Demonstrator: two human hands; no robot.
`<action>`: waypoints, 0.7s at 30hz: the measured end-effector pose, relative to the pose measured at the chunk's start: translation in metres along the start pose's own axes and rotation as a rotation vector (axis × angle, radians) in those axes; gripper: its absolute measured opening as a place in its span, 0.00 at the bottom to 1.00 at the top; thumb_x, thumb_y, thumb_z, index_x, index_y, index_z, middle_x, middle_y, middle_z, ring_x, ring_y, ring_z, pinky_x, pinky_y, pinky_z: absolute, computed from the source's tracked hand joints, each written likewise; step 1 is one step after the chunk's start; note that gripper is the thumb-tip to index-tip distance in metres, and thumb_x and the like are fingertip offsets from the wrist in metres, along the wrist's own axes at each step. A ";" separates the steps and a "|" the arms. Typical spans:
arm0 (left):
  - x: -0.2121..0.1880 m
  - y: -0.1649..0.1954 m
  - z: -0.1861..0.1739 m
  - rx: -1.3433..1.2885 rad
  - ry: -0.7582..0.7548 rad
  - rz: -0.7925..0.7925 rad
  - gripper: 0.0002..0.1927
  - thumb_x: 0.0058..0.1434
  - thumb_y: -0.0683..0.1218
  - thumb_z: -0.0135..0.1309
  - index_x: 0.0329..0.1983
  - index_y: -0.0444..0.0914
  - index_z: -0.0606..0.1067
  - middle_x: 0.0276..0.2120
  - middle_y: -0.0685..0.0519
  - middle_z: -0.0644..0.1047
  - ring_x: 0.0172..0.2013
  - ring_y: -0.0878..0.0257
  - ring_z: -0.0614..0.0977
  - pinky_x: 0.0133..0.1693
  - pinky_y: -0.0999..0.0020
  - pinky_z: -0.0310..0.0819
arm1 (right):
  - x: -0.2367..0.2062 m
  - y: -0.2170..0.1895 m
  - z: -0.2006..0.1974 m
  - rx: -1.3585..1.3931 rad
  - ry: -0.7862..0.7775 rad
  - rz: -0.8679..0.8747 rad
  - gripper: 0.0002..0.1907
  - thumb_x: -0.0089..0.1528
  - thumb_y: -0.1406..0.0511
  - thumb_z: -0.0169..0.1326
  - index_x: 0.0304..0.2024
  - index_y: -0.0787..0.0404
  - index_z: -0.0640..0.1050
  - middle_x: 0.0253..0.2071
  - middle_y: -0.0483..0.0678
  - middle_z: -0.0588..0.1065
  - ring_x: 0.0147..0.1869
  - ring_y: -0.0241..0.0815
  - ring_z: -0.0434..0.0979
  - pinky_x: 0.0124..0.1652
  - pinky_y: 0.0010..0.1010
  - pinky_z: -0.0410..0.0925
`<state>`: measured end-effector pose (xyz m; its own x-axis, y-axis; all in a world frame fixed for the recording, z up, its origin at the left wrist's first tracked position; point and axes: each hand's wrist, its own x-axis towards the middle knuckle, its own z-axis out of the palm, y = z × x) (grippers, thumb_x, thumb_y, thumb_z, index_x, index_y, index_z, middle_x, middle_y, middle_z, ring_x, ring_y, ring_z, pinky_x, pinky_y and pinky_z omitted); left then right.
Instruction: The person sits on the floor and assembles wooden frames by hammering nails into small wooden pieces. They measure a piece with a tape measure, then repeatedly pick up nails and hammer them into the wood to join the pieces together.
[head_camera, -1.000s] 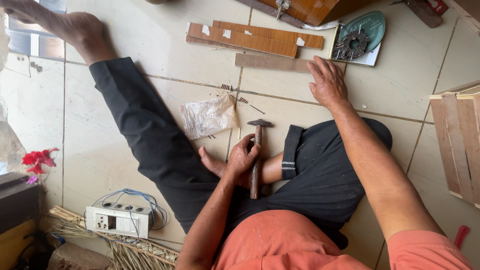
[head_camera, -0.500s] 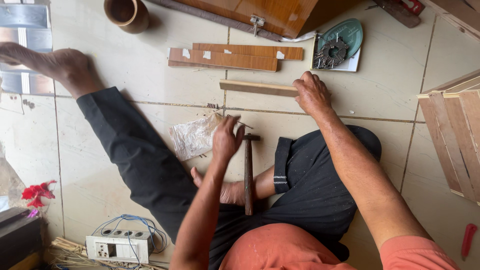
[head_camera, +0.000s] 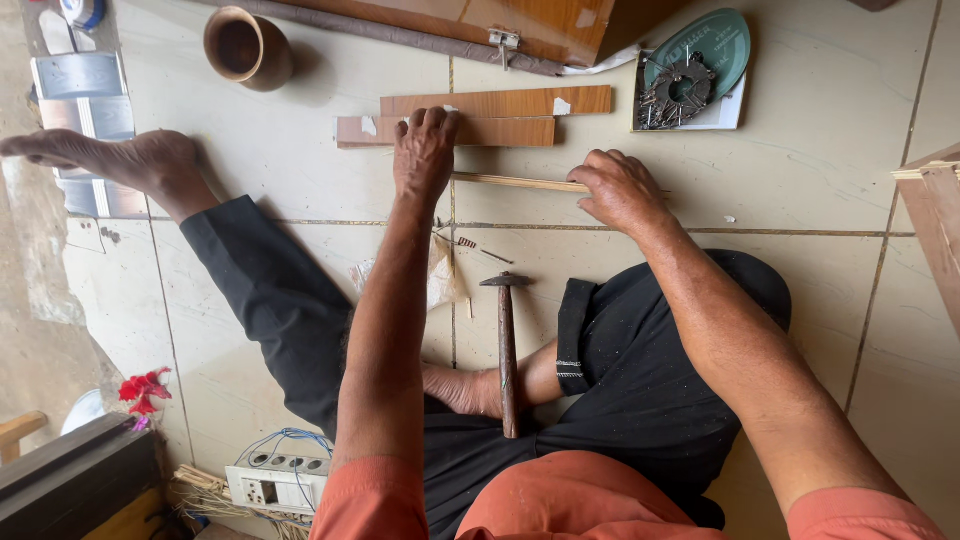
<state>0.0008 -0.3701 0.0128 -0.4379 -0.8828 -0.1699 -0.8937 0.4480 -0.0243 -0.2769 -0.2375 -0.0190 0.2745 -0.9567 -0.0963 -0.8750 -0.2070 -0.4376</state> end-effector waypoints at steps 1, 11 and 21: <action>-0.002 -0.001 -0.001 0.014 0.004 0.024 0.22 0.69 0.35 0.48 0.63 0.47 0.71 0.58 0.53 0.74 0.61 0.55 0.73 0.61 0.46 0.66 | 0.000 0.000 -0.001 0.010 0.026 -0.015 0.23 0.50 0.63 0.71 0.48 0.53 0.82 0.46 0.44 0.74 0.54 0.46 0.74 0.55 0.41 0.69; 0.004 0.055 -0.022 -0.144 -0.357 0.355 0.22 0.72 0.43 0.40 0.66 0.56 0.70 0.59 0.52 0.74 0.53 0.53 0.76 0.56 0.48 0.67 | 0.005 -0.005 -0.023 0.043 0.409 -0.145 0.47 0.48 0.50 0.76 0.65 0.55 0.71 0.59 0.51 0.68 0.63 0.50 0.67 0.64 0.46 0.62; -0.001 0.080 -0.002 -0.292 -0.418 0.245 0.20 0.72 0.55 0.47 0.65 0.49 0.72 0.58 0.55 0.77 0.57 0.58 0.77 0.64 0.52 0.63 | -0.001 0.003 0.004 -0.022 -0.075 0.129 0.34 0.51 0.61 0.72 0.60 0.53 0.77 0.52 0.46 0.73 0.59 0.47 0.72 0.59 0.45 0.65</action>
<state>-0.0706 -0.3333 0.0126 -0.6133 -0.6005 -0.5132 -0.7867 0.5228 0.3284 -0.2786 -0.2364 -0.0237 0.1874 -0.9579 -0.2176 -0.9135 -0.0884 -0.3972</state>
